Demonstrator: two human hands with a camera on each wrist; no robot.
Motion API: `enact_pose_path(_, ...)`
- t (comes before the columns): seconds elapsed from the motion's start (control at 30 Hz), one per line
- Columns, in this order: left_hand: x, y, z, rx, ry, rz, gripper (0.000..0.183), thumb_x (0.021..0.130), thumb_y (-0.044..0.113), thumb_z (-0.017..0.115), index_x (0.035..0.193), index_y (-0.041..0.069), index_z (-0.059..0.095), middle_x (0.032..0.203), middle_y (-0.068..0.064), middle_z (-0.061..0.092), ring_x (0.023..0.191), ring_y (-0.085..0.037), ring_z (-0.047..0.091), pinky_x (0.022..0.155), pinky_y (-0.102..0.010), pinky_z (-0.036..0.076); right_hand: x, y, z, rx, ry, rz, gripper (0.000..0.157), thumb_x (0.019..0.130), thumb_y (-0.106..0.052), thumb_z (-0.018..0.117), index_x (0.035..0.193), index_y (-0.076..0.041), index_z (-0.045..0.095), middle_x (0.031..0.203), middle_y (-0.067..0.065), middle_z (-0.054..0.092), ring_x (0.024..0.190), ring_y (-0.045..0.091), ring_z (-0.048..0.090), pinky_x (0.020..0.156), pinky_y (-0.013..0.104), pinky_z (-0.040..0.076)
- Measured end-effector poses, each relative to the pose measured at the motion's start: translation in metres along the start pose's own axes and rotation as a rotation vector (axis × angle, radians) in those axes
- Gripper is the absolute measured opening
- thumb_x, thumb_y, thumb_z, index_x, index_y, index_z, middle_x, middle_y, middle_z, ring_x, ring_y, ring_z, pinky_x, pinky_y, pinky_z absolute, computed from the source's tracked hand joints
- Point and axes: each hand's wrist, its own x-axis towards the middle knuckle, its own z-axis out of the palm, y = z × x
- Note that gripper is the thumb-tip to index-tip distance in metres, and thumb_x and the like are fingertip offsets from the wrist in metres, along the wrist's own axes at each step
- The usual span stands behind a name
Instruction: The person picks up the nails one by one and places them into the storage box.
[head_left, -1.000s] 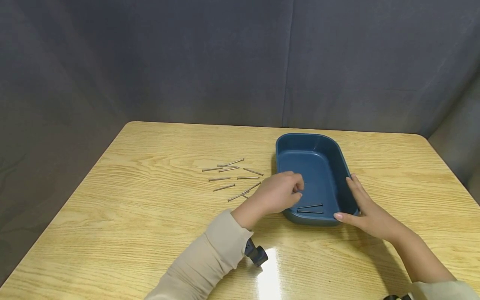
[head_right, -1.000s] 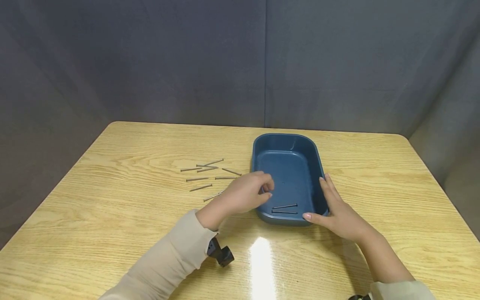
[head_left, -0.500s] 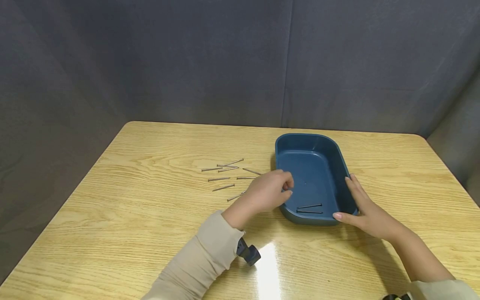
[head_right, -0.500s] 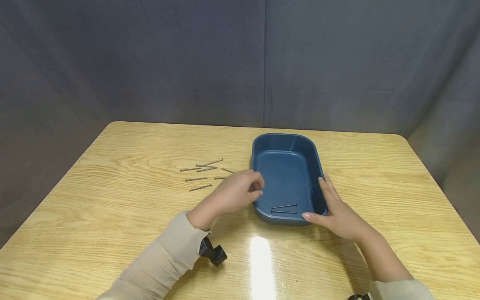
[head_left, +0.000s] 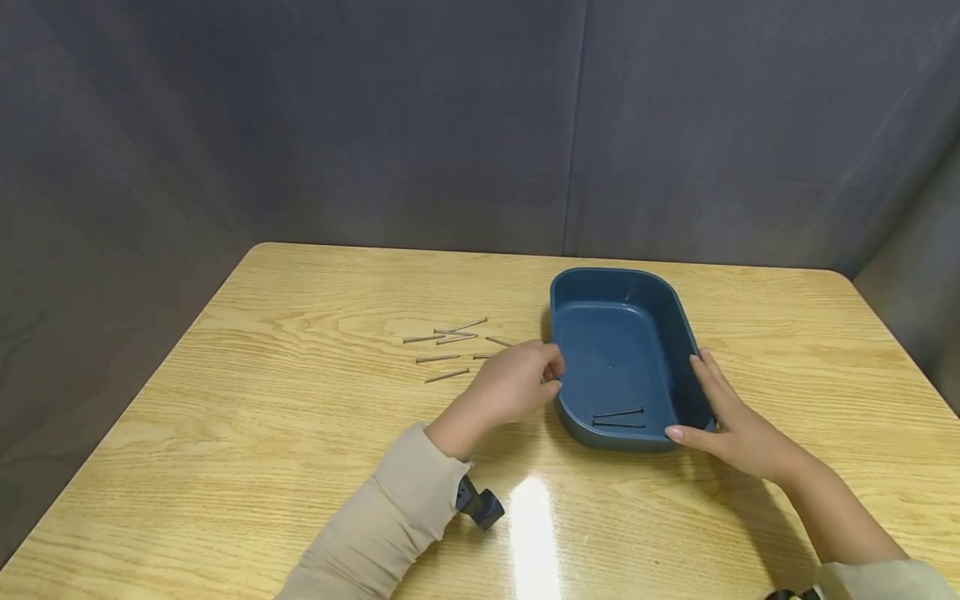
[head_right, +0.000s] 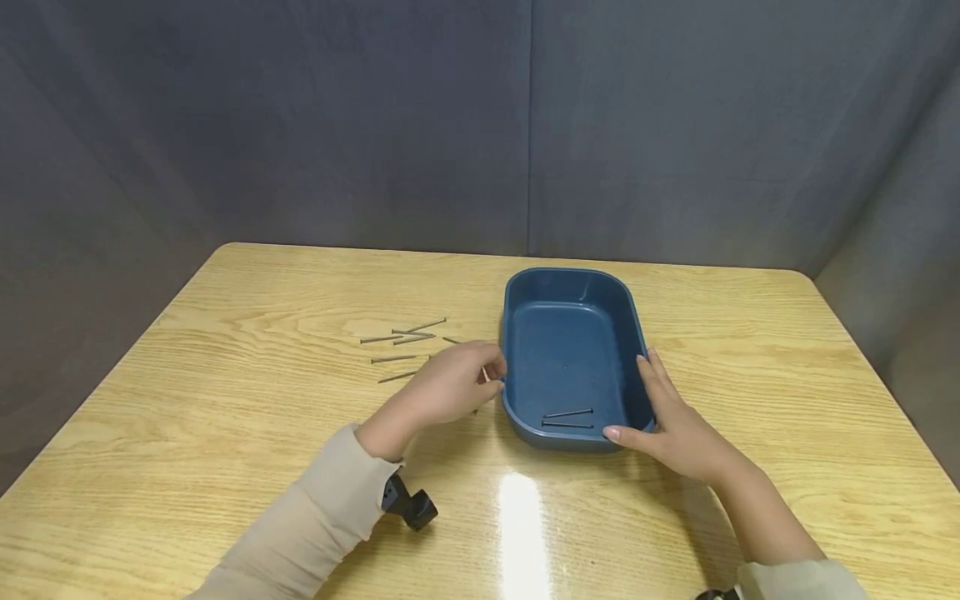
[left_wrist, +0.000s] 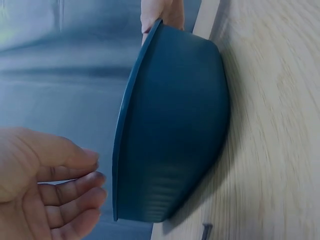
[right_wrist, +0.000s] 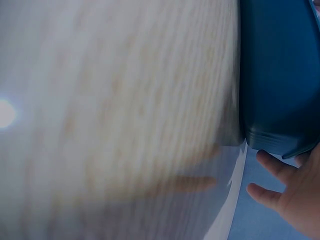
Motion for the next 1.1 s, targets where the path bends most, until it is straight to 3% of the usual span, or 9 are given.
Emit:
enact_pose_path(0.67,-0.013,-0.021,-0.003,0.017,0.002,-0.053,0.014,0.086,0.013,0.06,0.099,0.007,0.061,0.097,-0.003,0.061,0.084,-0.016,0.056,0.07,-0.028,0.046,-0.001,-0.001,0.0,0.006,-0.002,-0.006,0.096,0.087,-0.026,0.061,0.144,-0.011,-0.015,0.148,0.016,-0.023,0.134,0.044,-0.015,0.092,0.072,0.011)
enact_pose_path(1.1,-0.02,-0.033,-0.007,0.05,-0.025,-0.08,0.021,0.087,0.012,0.057,0.107,0.006,0.06,0.101,-0.005,0.061,0.088,-0.017,0.057,0.073,-0.031,0.047,-0.001,-0.001,0.001,0.012,0.005,-0.019,0.097,0.086,-0.025,0.061,0.145,-0.011,-0.014,0.148,0.017,-0.022,0.134,0.045,-0.015,0.092,0.072,0.01)
